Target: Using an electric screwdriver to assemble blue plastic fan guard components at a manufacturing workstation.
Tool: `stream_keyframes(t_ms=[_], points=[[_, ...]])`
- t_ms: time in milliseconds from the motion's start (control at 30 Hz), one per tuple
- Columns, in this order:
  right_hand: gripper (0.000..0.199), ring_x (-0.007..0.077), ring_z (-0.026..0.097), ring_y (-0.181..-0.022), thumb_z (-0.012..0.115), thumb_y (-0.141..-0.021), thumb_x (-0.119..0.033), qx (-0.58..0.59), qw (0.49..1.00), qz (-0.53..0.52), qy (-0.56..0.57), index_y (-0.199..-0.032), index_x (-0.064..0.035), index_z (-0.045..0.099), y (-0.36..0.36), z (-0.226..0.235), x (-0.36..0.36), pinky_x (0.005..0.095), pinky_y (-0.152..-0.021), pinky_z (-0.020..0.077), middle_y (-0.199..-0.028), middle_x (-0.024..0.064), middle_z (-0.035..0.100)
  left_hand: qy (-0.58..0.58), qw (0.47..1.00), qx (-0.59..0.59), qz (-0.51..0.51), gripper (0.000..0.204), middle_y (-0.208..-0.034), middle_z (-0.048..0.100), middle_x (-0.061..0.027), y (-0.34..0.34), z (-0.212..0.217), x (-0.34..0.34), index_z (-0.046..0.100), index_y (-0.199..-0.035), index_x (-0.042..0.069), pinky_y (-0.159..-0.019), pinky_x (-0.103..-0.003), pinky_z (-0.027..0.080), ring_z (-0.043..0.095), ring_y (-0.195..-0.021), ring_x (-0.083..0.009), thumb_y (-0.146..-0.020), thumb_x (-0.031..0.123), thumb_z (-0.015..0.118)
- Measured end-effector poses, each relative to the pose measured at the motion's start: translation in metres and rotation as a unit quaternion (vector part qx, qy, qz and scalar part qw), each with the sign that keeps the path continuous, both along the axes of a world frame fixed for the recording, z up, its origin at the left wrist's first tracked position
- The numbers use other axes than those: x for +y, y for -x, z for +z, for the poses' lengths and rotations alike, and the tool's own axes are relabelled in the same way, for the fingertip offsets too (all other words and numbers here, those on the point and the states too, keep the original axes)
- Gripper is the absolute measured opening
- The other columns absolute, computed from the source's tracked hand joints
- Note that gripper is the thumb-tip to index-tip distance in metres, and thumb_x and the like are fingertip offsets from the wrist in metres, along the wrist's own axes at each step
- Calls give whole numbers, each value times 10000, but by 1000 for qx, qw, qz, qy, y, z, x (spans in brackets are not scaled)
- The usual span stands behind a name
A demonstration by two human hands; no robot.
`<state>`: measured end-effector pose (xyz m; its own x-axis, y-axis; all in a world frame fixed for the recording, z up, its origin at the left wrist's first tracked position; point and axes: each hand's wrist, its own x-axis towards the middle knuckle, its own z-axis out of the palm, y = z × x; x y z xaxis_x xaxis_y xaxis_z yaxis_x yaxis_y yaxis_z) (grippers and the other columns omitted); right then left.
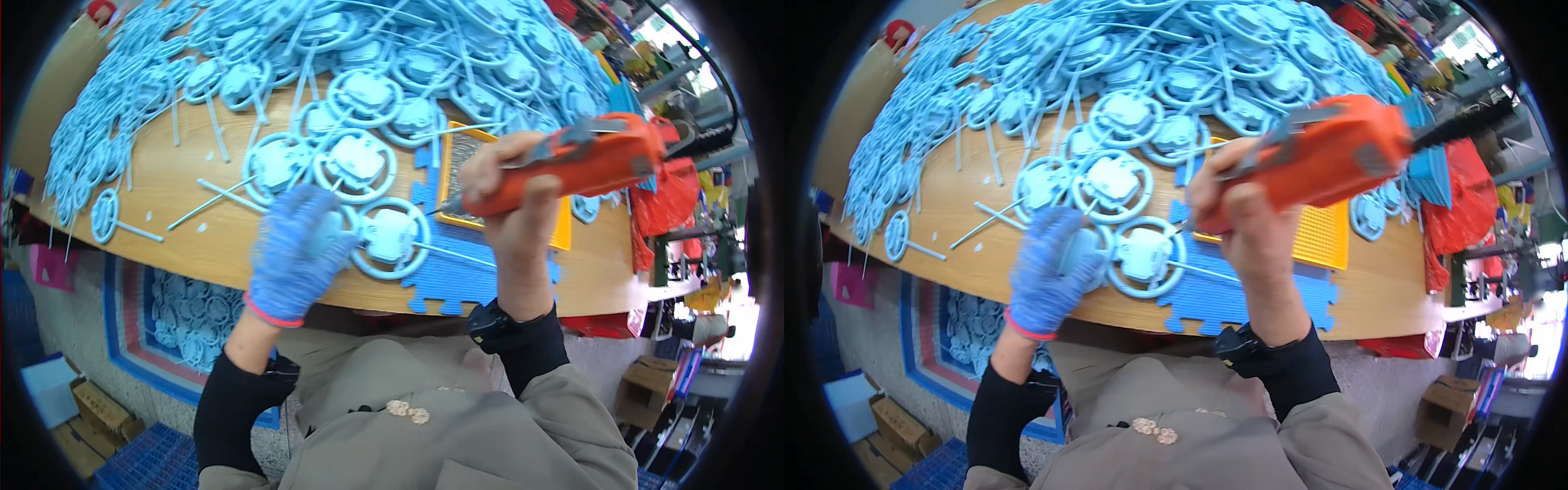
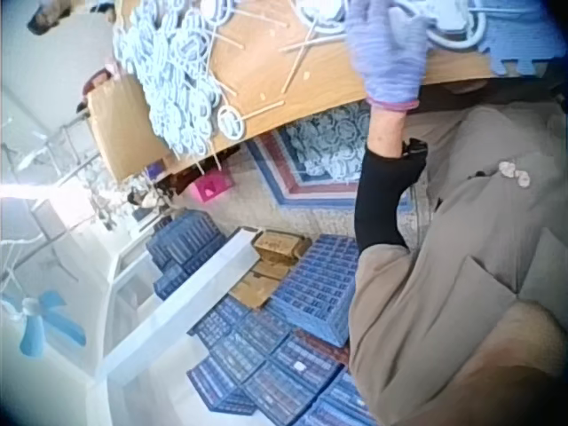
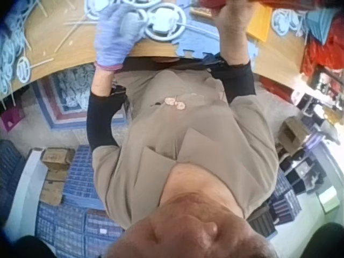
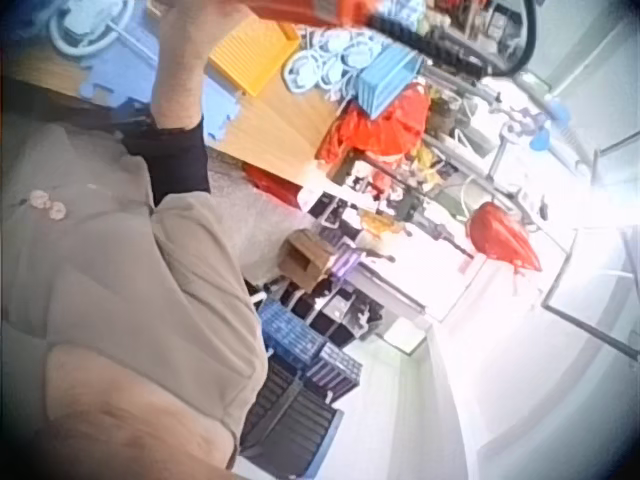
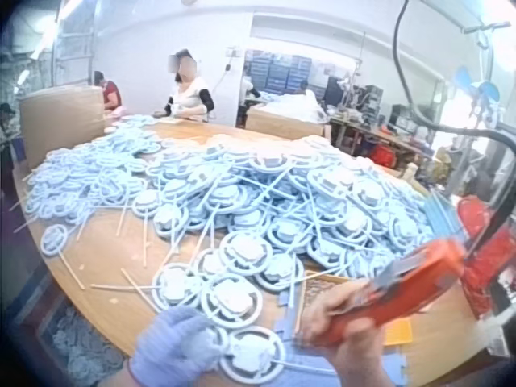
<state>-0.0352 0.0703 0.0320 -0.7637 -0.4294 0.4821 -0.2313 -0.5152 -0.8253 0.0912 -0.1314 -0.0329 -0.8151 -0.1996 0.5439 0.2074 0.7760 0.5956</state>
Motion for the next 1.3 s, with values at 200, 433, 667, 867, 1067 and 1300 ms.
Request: stream_keyframes(t_ms=[200, 433, 667, 867, 1067, 1300], points=[[395, 156, 511, -604, 675, -854, -379, 14, 988, -152, 21, -969, -34, 521, 39, -8, 92, 285, -542, 430, -689, 63, 538, 220, 935, -257, 105, 235, -821, 612, -128, 29, 17, 1, 659, -889, 37, -740, -425, 461, 589, -818, -325, -708, 171, 727], [415, 154, 528, -610, 724, -815, -355, -26, 985, -170, 22, -973, -31, 519, 35, -25, 127, 265, -503, 426, -689, 58, 546, 149, 983, -74, 77, 109, -831, 610, -122, 32, 3, -5, 652, -836, 36, -716, -390, 456, 585, -780, -311, -747, 90, 685], [524, 152, 488, -574, 658, -818, -525, -17, 985, -164, -46, -986, -54, 499, 36, -30, 143, 284, -535, 402, -668, 45, 508, -70, 996, -58, -18, 180, -895, 595, -136, -12, 16, 19, 616, -943, 29, -742, -357, 459, 566, -782, -260, -770, -5, 656], [519, 153, 493, -570, 676, -807, -514, -38, 986, -157, -43, -976, -55, 500, 36, -36, 139, 282, -525, 404, -661, 51, 514, 8, 979, -93, -178, 175, -848, 589, -73, -9, 20, 84, 630, -882, 72, -701, -359, 450, 563, -766, -244, -733, 89, 720], [488, 154, 490, -563, 693, -806, -480, -49, 988, -141, -44, -962, -57, 506, 35, -38, 138, 281, -516, 407, -664, 53, 520, 123, 963, -137, -199, 193, -812, 585, -72, -3, 6, 114, 630, -851, 84, -670, -397, 432, 558, -723, -267, -698, 140, 733], [502, 147, 483, -566, 668, -815, -508, -33, 983, -167, -68, -981, -63, 505, 28, -32, 136, 279, -522, 407, -679, 44, 520, 139, 957, -142, -213, 431, -925, 578, -111, 12, 13, 135, 614, -1034, 74, -708, -420, 425, 558, -798, -302, -650, 221, 745]])
